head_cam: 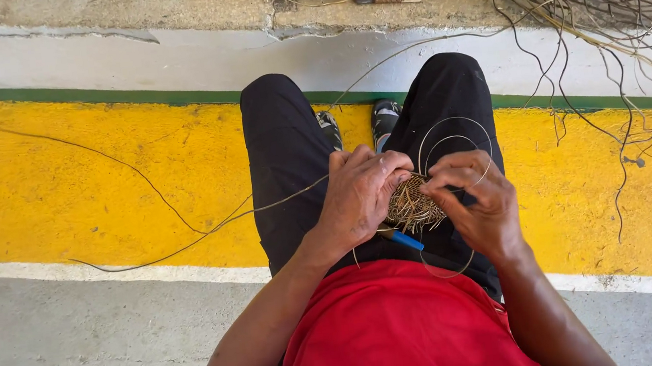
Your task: The person is weaving a small round basket base using thin natural fibers.
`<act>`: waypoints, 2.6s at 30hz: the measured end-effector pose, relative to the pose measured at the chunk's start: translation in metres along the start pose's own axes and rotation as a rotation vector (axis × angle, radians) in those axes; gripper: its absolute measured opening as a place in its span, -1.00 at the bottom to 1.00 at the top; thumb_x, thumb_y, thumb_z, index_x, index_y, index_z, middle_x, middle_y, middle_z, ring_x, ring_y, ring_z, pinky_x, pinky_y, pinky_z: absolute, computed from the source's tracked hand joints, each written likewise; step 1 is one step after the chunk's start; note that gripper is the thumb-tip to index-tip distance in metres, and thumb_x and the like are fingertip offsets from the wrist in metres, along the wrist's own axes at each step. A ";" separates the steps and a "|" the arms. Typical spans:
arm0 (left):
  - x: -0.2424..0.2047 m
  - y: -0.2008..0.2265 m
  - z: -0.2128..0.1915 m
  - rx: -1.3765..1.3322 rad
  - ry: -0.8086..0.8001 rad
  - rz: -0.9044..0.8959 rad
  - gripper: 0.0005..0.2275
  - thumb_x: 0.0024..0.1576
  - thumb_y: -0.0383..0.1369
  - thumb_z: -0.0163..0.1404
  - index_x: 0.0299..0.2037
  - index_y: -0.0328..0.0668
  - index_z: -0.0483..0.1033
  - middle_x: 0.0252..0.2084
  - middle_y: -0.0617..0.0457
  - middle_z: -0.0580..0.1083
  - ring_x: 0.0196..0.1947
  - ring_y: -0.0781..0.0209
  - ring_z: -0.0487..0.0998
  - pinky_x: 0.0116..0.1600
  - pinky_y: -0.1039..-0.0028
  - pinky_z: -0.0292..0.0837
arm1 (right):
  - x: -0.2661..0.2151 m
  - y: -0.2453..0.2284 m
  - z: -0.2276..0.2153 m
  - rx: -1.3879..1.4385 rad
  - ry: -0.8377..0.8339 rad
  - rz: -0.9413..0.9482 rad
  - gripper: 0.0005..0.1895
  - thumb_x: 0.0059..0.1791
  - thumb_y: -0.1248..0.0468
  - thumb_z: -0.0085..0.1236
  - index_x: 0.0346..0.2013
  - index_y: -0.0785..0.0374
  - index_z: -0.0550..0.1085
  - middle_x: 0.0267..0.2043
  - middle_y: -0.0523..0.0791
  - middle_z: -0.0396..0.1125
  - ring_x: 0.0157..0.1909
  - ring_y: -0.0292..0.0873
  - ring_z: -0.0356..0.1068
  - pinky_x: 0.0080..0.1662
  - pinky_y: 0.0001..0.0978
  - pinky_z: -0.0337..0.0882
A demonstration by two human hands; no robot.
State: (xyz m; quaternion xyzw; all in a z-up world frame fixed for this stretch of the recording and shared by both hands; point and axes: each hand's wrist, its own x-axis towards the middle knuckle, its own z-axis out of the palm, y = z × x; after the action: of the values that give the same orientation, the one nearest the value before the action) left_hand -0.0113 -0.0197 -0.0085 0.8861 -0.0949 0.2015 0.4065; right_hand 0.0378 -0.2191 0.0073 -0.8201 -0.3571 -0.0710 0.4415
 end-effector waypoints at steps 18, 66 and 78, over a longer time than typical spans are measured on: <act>0.000 -0.001 0.006 0.007 0.028 -0.012 -0.90 0.25 -0.37 0.10 -0.08 0.01 0.52 -0.33 0.32 0.46 -0.29 0.30 0.39 -0.02 0.36 0.11 | -0.003 0.002 0.016 0.013 0.066 0.087 -0.80 -0.10 0.48 0.38 -0.25 0.23 0.56 -0.20 -0.11 0.39 -0.14 -0.23 0.43 -0.13 -0.38 0.45; 0.002 0.005 -0.012 -0.018 -0.047 -0.015 -0.84 0.22 -0.42 0.06 -0.02 0.00 0.58 -0.29 0.31 0.59 -0.21 0.29 0.49 0.04 0.37 0.18 | 0.057 0.056 0.007 0.261 -0.172 0.365 -0.75 0.07 0.27 0.12 -0.01 0.33 0.44 -0.27 -0.16 0.42 -0.31 -0.35 0.42 -0.26 -0.47 0.46; 0.013 0.010 -0.016 -0.002 -0.168 0.025 -0.92 0.23 -0.41 0.07 -0.12 -0.01 0.56 -0.32 0.25 0.51 -0.19 0.26 0.46 0.05 0.35 0.18 | 0.020 0.056 0.016 0.318 -0.211 0.337 -0.82 0.07 0.26 0.13 -0.36 0.30 0.51 -0.51 -0.21 0.27 -0.45 -0.42 0.19 -0.43 -0.48 0.22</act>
State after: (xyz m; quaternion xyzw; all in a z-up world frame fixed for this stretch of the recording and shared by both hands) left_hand -0.0076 -0.0142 0.0137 0.8982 -0.1398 0.1312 0.3957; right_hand 0.0853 -0.2161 -0.0319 -0.7913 -0.2659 0.1467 0.5307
